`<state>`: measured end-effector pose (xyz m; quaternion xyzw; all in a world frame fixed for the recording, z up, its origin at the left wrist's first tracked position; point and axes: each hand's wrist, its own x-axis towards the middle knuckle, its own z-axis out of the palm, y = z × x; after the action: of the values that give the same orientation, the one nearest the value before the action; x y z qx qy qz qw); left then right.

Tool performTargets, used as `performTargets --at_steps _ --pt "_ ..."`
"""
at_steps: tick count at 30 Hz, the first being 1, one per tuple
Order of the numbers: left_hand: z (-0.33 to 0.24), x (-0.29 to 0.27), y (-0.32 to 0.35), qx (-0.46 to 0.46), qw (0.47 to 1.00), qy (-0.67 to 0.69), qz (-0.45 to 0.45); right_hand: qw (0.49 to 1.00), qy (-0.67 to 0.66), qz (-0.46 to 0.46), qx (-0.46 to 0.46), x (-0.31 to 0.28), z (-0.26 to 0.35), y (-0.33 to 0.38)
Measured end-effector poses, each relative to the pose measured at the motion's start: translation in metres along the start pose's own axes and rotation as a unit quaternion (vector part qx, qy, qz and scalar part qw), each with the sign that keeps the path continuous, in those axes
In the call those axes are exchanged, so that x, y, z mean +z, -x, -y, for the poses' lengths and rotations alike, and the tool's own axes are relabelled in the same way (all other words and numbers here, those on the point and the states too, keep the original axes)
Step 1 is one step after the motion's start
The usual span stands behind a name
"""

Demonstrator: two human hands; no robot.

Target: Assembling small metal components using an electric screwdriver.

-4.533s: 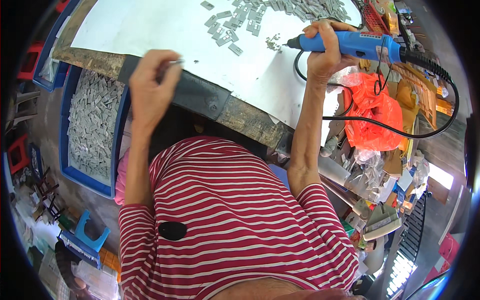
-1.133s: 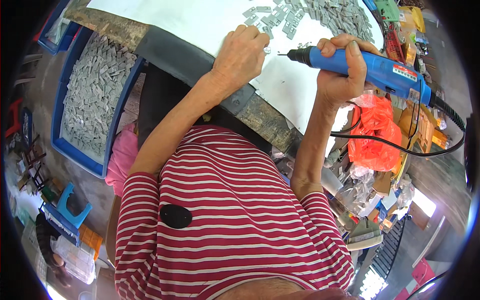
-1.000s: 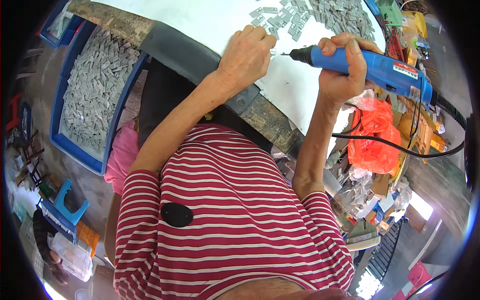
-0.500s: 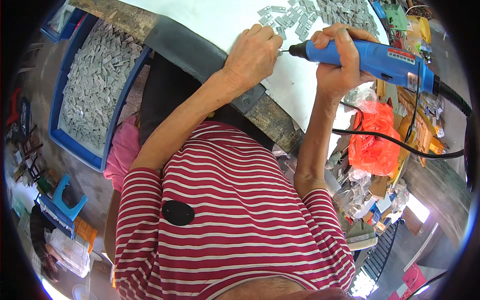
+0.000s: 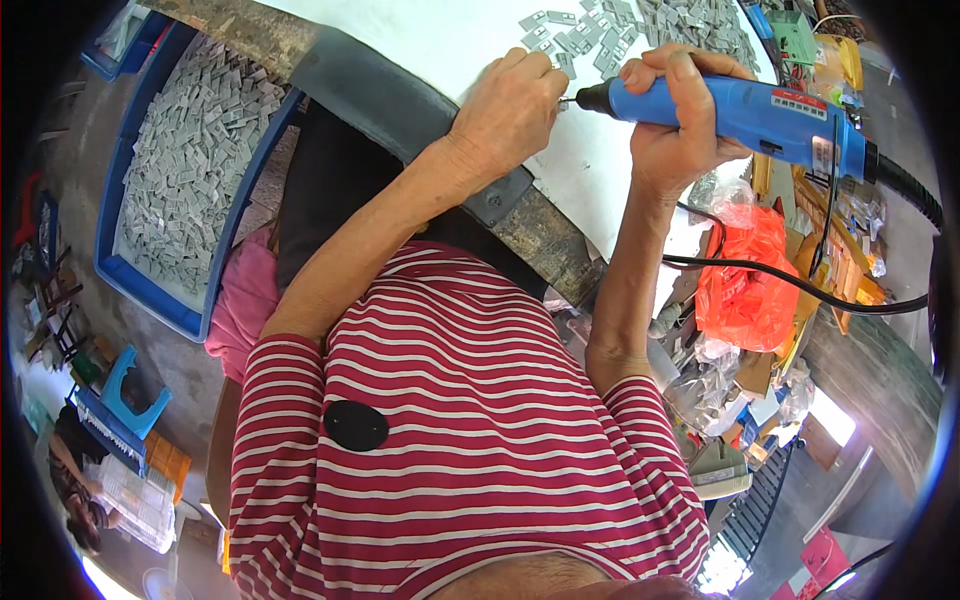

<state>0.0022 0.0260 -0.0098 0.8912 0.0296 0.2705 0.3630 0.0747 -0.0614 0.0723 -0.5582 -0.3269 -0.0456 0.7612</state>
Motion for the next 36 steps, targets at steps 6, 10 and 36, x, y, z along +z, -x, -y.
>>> performTargets --at_steps 6,10,36 --pt "-0.003 0.002 -0.002 0.004 1.0 0.016 0.0 1.0 0.011 -0.003 -0.001 -0.001 0.004 0.0" --pt "-0.002 0.002 -0.003 -0.004 1.0 0.03 0.0 1.0 0.014 -0.006 0.004 0.003 0.004 0.001" --pt "-0.004 -0.001 -0.006 -0.063 0.997 0.029 0.031 0.983 0.089 0.155 -0.039 0.009 -0.006 -0.007"
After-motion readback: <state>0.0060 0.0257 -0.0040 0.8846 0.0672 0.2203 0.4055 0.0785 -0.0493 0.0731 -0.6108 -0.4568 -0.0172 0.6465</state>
